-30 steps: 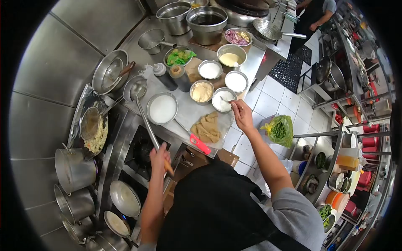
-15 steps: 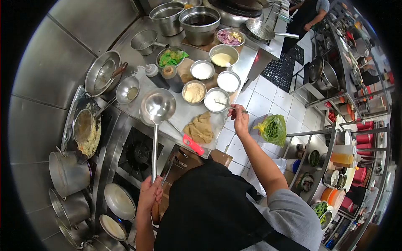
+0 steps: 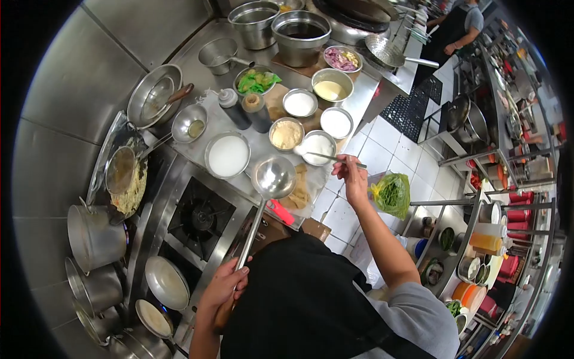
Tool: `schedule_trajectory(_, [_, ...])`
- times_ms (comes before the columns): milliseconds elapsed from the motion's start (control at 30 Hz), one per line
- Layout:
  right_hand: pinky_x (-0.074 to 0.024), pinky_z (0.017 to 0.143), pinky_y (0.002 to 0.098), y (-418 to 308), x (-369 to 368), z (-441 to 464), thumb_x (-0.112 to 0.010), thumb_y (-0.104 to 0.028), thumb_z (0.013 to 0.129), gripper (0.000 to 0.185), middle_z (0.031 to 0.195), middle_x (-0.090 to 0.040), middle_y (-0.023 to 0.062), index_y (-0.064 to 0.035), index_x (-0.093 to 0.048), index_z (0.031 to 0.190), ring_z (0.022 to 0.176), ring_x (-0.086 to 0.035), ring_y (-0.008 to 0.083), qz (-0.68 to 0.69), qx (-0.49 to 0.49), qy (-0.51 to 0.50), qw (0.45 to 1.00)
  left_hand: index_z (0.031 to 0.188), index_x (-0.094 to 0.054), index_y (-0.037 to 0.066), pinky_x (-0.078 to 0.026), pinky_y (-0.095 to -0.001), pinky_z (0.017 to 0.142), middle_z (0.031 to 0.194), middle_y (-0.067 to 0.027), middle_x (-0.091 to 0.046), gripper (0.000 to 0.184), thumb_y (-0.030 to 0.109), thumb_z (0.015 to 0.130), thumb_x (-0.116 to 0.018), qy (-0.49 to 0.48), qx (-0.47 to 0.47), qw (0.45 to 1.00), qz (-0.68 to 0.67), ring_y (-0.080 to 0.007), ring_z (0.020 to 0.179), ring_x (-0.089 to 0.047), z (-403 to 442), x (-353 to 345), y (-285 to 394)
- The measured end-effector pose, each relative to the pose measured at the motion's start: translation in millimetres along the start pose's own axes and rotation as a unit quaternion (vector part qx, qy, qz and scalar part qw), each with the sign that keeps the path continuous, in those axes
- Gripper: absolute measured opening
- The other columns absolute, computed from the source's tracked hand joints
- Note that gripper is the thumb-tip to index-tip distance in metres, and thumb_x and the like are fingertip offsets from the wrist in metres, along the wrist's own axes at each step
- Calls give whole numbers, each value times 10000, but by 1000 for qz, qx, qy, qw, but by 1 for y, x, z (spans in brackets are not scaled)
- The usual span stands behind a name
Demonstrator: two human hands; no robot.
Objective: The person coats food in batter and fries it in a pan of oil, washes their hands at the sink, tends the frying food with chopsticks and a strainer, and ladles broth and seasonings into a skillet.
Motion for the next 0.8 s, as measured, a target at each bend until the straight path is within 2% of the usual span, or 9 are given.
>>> schedule_trajectory(67, [-420,569,240,-10,-15,-3,-434,-302,996,370,793,-628,59,25,-606,1013,702,-595,107,-83,29,-121,989,1296,-433,36,-338,-211,410,608,9,-412,359,160,959,-458,-11,-5,1000,13,-74,443,-401,5,-2,6])
schedule_trajectory(133, [-440,591,277,-14,-34,8,-484,-230,976,276,820,-640,71,3,-629,997,721,-610,154,-155,54,-140,976,1293,-434,36,-340,-212,411,609,8,-415,354,160,962,-455,-8,-8,1000,6,-75,443,-405,8,-1,8])
schedule_trajectory(200, [-469,636,326,-13,-57,30,-538,-165,932,177,846,-638,96,-32,-646,977,723,-612,242,-323,245,-157,901,1290,-436,36,-342,-212,413,610,7,-419,350,161,964,-451,-9,-7,1000,3,-76,442,-408,10,-2,8])
schedule_trajectory(233, [-469,636,326,-9,-62,43,-538,-165,932,177,846,-638,96,-32,-646,977,723,-612,242,-322,244,-158,901,1288,-435,32,-340,-212,412,611,6,-422,349,161,965,-449,-7,-5,1000,-1,-76,443,-409,11,-2,7])
schedule_trajectory(300, [-483,677,363,4,-77,62,-567,-134,895,143,861,-620,123,-49,-650,974,748,-592,313,-419,323,-227,818,1286,-434,27,-338,-212,410,612,5,-426,347,161,966,-447,2,-4,1000,-7,-77,443,-411,11,-2,8])
schedule_trajectory(400, [-485,681,374,14,-82,64,-566,-134,889,141,831,-612,133,-41,-654,948,756,-588,322,-418,324,-228,818,1284,-434,21,-337,-212,408,609,5,-430,348,157,964,-450,8,-3,1000,-17,-76,442,-413,14,-1,7])
schedule_trajectory(467, [-482,672,365,22,-78,56,-556,-157,909,169,828,-628,136,-32,-658,958,751,-604,293,-417,252,-214,847,1284,-431,24,-340,-211,406,613,6,-430,348,159,963,-455,12,-9,1000,0,-75,439,-414,17,1,3])
schedule_trajectory(567, [-467,634,306,34,-72,43,-498,-243,968,307,846,-669,110,24,-647,991,681,-593,178,-255,86,-169,948,1286,-427,33,-346,-210,406,617,7,-428,349,165,965,-459,3,-6,1000,-15,-75,436,-416,18,1,6])
schedule_trajectory(800, [-410,565,238,41,-58,46,-456,-278,987,342,820,-660,66,9,-642,1003,636,-545,106,-76,-42,-69,994,1297,-415,43,-353,-213,402,620,5,-424,351,177,974,-447,-1,0,1000,-21,-80,435,-417,19,4,9])
Point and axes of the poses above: each hand's wrist, its own z-axis towards the middle knuckle, its own x-axis out of the back of the hand, y = z × x, the point moved 1 cm from there along z, towards the middle knuckle
